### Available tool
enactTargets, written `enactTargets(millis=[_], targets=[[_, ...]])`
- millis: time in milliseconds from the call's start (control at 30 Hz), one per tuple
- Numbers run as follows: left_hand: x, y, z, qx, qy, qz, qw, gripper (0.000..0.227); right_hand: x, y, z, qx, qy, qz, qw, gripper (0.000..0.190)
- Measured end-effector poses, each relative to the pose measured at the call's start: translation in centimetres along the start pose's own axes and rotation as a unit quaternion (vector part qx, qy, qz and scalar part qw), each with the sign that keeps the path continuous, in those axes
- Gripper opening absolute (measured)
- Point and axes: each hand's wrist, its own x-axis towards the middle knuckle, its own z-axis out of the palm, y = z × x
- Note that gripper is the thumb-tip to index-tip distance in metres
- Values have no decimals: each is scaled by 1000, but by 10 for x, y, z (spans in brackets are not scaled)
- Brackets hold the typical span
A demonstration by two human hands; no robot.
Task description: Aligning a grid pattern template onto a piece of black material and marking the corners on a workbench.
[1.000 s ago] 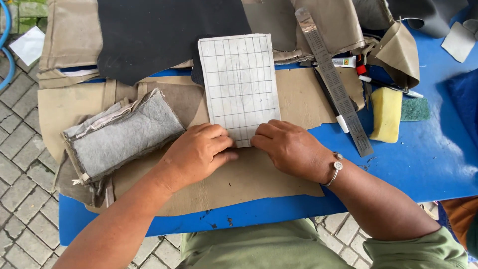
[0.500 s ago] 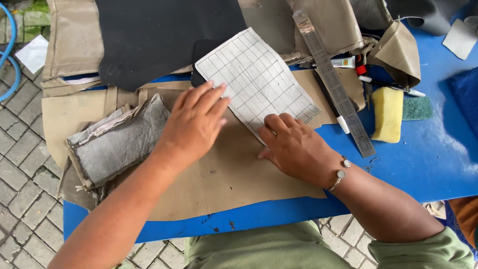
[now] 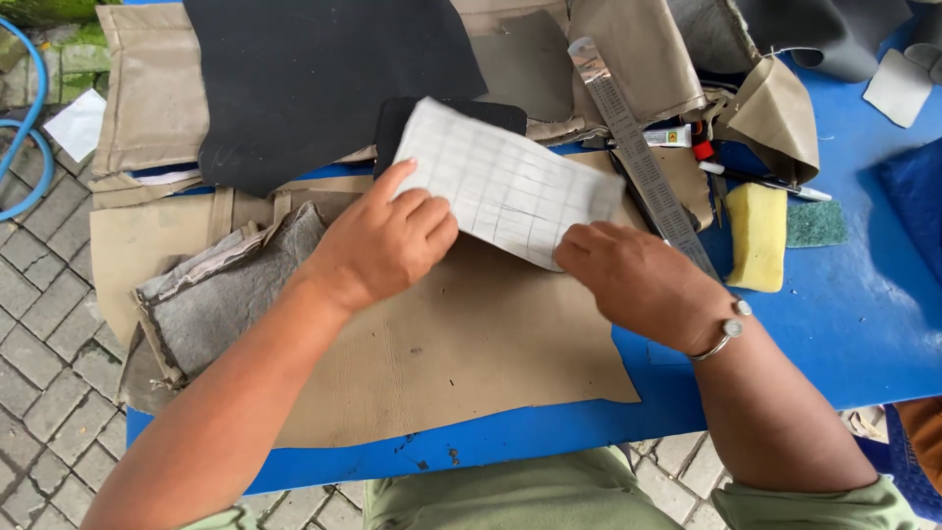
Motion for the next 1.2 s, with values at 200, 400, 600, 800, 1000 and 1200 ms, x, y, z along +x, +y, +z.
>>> enactTargets(millis=[200, 400, 600, 800, 1000, 1200], targets=[[-32, 44, -28, -43, -38, -56, 997, 8, 1, 3, -9, 28, -59, -2, 998, 6], [-45, 40, -42, -138, -92, -136, 977, 12, 9, -1, -14, 39, -132, 26, 990, 29], [-43, 34, -44, -192, -215, -179, 941, 19, 7, 9, -1, 76, -149, 62, 984, 10], [-52, 36, -30, -139, -146, -223, 954, 20, -4, 11, 26, 137, -10, 92, 986, 22], [-48, 35, -36, -109, -120, -190, 968, 25, 1, 2, 12, 84, -8, 50, 995, 14], [-55, 30, -28, -131, -91, -167, 973, 16, 3, 3, 3, 137, -21, 70, 988, 30]])
